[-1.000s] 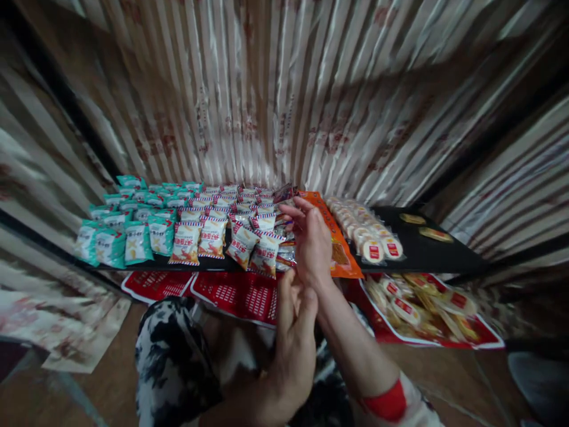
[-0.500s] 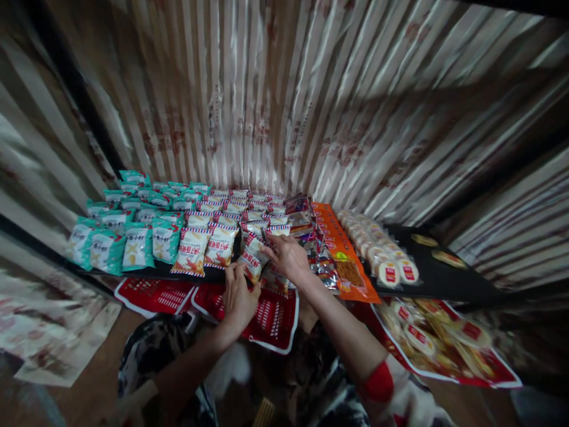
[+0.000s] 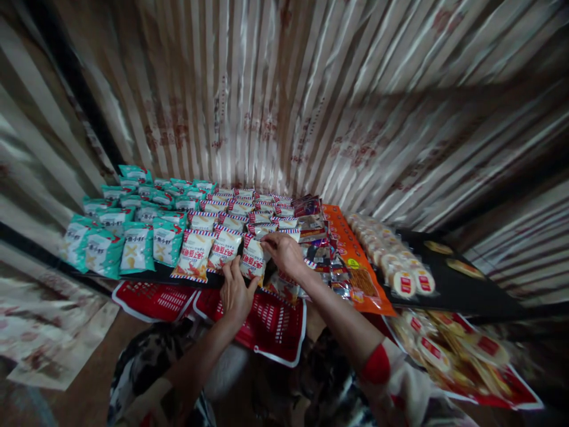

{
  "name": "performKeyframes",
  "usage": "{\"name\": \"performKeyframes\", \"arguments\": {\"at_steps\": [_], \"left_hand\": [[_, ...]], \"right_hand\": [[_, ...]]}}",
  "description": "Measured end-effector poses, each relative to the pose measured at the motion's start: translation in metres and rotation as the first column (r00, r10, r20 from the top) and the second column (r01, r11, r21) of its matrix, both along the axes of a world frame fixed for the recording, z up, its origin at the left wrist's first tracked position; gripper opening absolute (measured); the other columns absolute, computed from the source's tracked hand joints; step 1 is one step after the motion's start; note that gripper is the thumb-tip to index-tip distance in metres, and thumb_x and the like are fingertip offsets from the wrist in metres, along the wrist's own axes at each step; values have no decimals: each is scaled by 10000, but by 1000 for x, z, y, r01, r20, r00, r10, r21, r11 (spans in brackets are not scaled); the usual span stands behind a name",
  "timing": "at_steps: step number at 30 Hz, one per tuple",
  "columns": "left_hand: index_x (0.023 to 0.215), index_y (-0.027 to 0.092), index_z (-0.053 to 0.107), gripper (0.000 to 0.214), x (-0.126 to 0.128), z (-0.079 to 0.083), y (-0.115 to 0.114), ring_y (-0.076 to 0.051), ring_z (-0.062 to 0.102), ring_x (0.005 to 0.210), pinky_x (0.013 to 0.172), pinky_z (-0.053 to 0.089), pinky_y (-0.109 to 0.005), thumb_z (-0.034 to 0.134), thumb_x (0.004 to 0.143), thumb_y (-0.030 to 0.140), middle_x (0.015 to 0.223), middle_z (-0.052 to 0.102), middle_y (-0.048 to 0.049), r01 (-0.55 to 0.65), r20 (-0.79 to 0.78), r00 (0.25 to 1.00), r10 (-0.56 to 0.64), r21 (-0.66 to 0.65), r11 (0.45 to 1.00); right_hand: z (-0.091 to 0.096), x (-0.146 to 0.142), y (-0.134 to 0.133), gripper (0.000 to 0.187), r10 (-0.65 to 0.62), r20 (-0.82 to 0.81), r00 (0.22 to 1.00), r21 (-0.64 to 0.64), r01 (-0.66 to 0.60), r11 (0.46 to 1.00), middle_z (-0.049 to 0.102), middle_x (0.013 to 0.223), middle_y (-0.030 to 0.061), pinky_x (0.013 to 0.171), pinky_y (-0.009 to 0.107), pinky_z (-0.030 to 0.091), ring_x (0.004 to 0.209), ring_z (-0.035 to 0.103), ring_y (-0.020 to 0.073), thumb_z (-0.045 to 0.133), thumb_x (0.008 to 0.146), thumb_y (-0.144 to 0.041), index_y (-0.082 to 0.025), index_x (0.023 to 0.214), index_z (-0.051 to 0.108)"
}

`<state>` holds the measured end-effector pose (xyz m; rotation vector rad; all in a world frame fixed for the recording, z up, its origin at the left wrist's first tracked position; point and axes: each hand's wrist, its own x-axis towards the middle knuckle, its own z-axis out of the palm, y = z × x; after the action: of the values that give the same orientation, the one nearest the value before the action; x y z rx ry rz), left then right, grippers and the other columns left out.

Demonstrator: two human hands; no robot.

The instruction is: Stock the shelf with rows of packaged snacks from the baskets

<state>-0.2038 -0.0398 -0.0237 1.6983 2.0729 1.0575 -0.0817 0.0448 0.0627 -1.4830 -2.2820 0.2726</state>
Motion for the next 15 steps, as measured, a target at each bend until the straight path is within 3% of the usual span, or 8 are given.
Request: {"name": "performKeyframes", "arguments": {"at_steps": [9,12,15], "left_hand": [[1344,173,250,678,2,-7,5,-229,582,1018,750,527,-330,561,790,406,1286,413,-138,-18,-41,999,17,-12,1000],[1348,168,268,657,4,-8,7,-239,587,1016,732,530,-332,538,802,415,1271,445,-140,-43,-107,993,42,-14,999],[1354,159,285,636,6,-8,7,-230,615,953,691,533,-325,515,817,409,1241,473,-147,-57,-154,986,56,-4,998]], "right_hand": [[-11,-7,22,160,124,-91,988,103,-114,988,690,908,42,798,261,435,862,605,161,528,860,-229,-189,906,676],[-8,1,28,241,57,-79,995,147,-45,988,678,960,59,807,272,438,901,592,169,454,902,-273,-193,994,662],[0,12,39,258,-7,38,999,199,0,980,658,1038,64,848,297,423,967,556,188,448,895,-235,-213,1054,651]]}}
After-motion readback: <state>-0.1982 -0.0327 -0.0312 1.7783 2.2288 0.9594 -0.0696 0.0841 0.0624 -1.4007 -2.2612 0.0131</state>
